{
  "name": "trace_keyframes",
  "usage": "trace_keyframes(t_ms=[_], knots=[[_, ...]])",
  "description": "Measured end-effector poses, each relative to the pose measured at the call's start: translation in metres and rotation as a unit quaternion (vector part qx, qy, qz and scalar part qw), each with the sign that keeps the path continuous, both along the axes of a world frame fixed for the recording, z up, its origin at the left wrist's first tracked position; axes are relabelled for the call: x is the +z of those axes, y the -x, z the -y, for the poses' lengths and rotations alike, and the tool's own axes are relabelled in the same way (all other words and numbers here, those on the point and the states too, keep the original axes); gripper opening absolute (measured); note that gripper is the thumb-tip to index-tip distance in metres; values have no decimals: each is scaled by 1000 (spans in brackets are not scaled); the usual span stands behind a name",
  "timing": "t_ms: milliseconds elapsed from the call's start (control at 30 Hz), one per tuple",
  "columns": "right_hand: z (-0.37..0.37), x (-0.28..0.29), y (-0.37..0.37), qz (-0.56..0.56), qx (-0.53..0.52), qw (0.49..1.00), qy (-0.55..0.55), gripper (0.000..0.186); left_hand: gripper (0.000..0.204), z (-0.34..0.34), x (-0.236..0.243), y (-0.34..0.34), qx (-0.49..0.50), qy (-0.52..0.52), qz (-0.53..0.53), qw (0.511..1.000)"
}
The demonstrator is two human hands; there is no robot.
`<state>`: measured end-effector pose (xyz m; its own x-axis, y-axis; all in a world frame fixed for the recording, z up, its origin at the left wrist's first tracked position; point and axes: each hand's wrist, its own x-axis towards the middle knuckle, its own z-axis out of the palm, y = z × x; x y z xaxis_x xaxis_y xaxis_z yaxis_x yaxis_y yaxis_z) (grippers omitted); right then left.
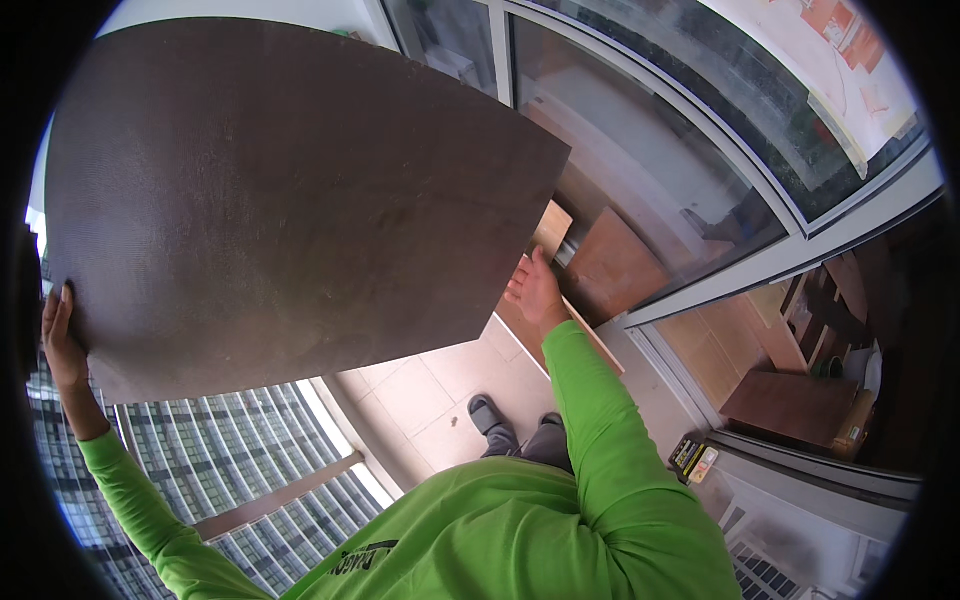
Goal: The person uses a utility knife to score and cut a rectangular piece of wood veneer on a workbench. After cutting, they lift the piece, inspect the edge, and move it to a different location.
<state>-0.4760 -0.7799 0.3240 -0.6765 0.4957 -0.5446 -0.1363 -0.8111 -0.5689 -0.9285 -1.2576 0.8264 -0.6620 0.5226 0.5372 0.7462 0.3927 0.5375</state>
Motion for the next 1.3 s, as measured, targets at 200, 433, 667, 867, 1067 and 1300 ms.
trace_keyframes(t_ms=[200,433,667,867,1067,1300], knots=[[9,-33,-14,25,-104,994,-30,35,21,-128,-71,14,-24,0,281,959],[10,-111,-6,150,-194,967,-65,38,24,-243,-201,102,19,188,299,935],[22,-158,28,440,-149,876,-129,46,37,-312,-356,178,30,260,344,902],[47,-218,5,422,-315,848,-55,27,54,-398,-501,247,-21,266,374,888],[57,-221,27,523,-382,762,31,17,35,-504,-654,279,-134,320,354,869],[67,-258,69,547,-363,743,134,18,20,-571,-701,234,-274,268,360,851]])
